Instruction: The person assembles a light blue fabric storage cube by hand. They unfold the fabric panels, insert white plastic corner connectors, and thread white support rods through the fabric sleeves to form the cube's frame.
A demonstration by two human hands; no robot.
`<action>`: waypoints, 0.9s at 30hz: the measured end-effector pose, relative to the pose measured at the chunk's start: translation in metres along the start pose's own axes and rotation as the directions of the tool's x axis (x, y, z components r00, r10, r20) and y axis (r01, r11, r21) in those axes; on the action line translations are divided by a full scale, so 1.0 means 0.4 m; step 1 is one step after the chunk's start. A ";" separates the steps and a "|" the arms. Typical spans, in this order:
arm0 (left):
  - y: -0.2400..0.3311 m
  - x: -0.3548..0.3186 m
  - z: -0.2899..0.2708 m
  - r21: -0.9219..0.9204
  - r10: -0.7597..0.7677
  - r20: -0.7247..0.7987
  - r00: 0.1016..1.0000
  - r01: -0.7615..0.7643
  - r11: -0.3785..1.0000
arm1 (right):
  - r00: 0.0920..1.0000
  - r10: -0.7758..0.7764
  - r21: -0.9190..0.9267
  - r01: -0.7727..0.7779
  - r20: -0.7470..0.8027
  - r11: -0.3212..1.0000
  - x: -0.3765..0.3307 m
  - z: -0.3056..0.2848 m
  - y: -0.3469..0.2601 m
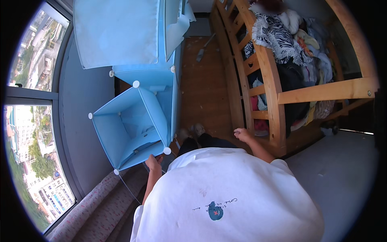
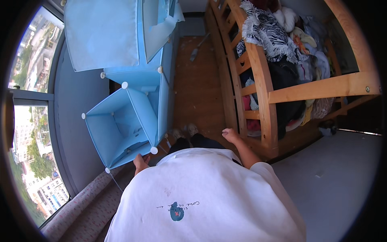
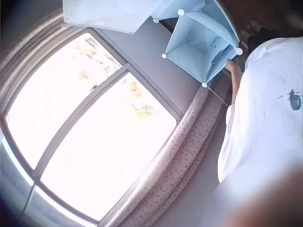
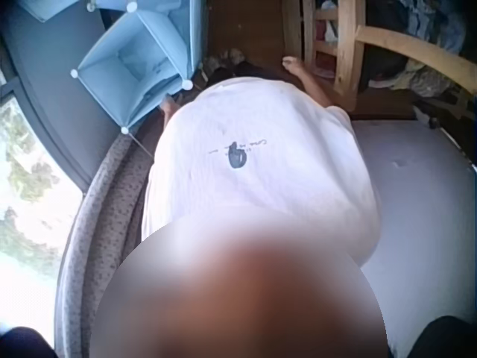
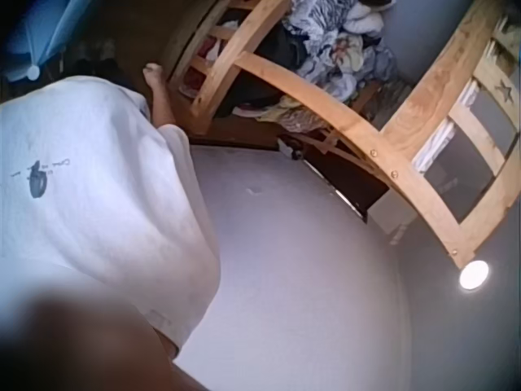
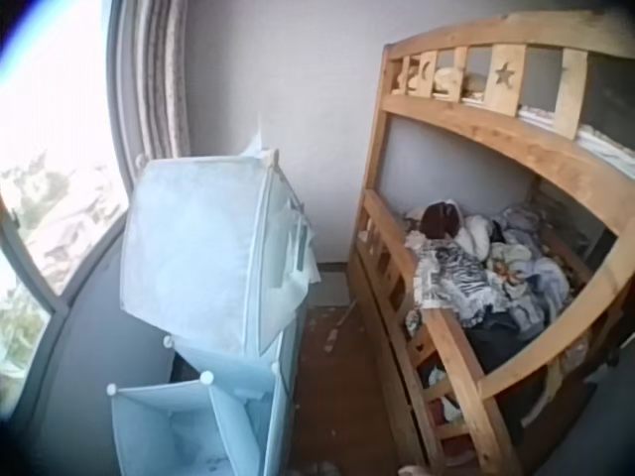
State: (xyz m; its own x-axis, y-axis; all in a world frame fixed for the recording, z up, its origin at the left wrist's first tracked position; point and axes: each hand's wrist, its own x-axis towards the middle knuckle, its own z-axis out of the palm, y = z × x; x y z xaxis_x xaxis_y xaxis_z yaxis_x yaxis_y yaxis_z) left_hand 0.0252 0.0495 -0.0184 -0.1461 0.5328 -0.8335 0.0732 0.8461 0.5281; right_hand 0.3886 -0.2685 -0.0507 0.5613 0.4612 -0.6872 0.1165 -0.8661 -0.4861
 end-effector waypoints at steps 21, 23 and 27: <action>0.007 -0.010 0.008 -0.025 -0.024 -0.027 0.999 0.023 0.999 | 1.000 0.011 -0.030 -0.010 0.010 0.999 -0.002 -0.019 -0.046; 0.003 -0.004 0.011 -0.030 -0.015 -0.028 1.000 0.014 0.999 | 1.000 0.001 -0.065 0.001 0.025 0.998 -0.013 -0.030 -0.091; 0.010 -0.014 0.016 0.005 0.023 -0.024 0.999 -0.023 1.000 | 0.975 -0.219 -0.030 0.220 0.046 0.975 0.025 0.017 -0.186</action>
State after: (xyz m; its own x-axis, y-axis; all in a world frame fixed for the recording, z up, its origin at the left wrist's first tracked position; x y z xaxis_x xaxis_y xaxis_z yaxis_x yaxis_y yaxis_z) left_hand 0.0328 0.0500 -0.0126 -0.1677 0.5520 -0.8168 0.0813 0.8334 0.5466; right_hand 0.3799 -0.1979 -0.0250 0.4837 0.6480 -0.5883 0.2618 -0.7485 -0.6093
